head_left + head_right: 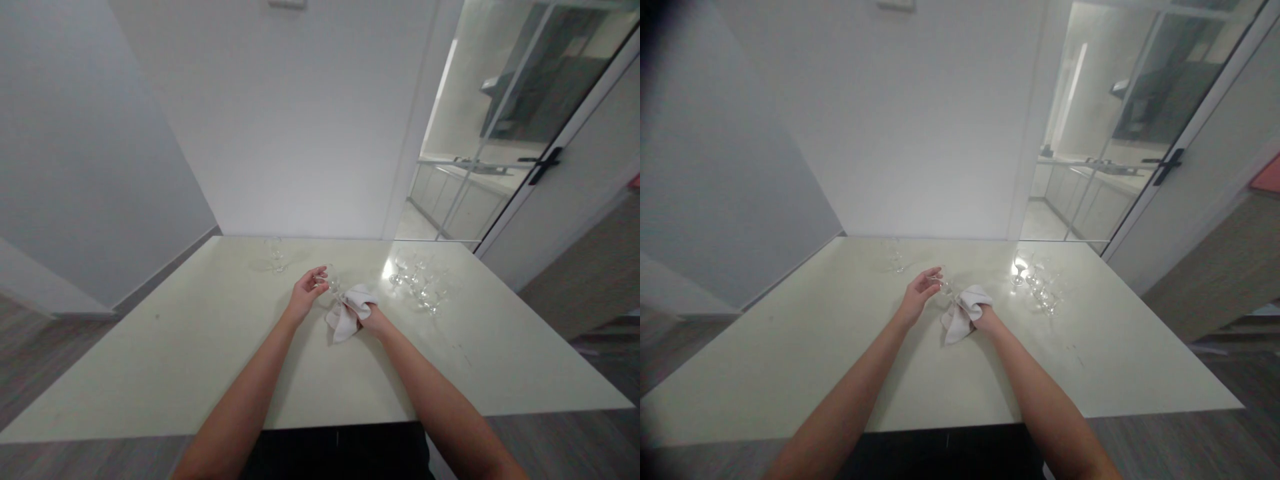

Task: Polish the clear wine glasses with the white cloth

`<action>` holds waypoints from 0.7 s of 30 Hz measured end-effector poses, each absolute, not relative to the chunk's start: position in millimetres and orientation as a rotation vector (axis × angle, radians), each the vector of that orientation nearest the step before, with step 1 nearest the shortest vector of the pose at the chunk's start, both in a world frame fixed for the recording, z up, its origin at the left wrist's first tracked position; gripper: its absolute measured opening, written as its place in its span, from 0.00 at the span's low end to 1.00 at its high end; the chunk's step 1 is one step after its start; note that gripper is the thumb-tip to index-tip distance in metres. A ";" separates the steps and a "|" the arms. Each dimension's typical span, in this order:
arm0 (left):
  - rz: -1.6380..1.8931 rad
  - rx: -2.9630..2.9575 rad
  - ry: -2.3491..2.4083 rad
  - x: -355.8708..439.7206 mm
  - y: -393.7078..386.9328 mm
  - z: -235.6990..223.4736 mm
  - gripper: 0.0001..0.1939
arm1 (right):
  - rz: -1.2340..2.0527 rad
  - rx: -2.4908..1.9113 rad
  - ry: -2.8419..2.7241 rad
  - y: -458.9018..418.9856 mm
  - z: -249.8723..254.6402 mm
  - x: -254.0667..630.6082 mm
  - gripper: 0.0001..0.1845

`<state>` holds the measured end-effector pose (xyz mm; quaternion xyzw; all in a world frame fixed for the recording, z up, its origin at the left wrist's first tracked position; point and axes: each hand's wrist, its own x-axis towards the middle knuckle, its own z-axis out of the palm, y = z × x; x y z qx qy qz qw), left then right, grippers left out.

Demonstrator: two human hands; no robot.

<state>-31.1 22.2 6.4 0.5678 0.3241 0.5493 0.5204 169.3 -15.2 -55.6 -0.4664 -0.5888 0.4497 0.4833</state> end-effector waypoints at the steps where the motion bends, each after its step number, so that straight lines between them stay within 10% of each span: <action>1: 1.319 1.353 0.781 -31.0 22.5 6.3 0.30 | 1.082 -1.133 -1.404 -15.6 -54.8 168.6 0.19; 21: 1.490 1.517 0.843 4.7 12.8 37.3 0.31 | 0.859 -0.983 -2.050 -15.3 -37.6 169.7 0.13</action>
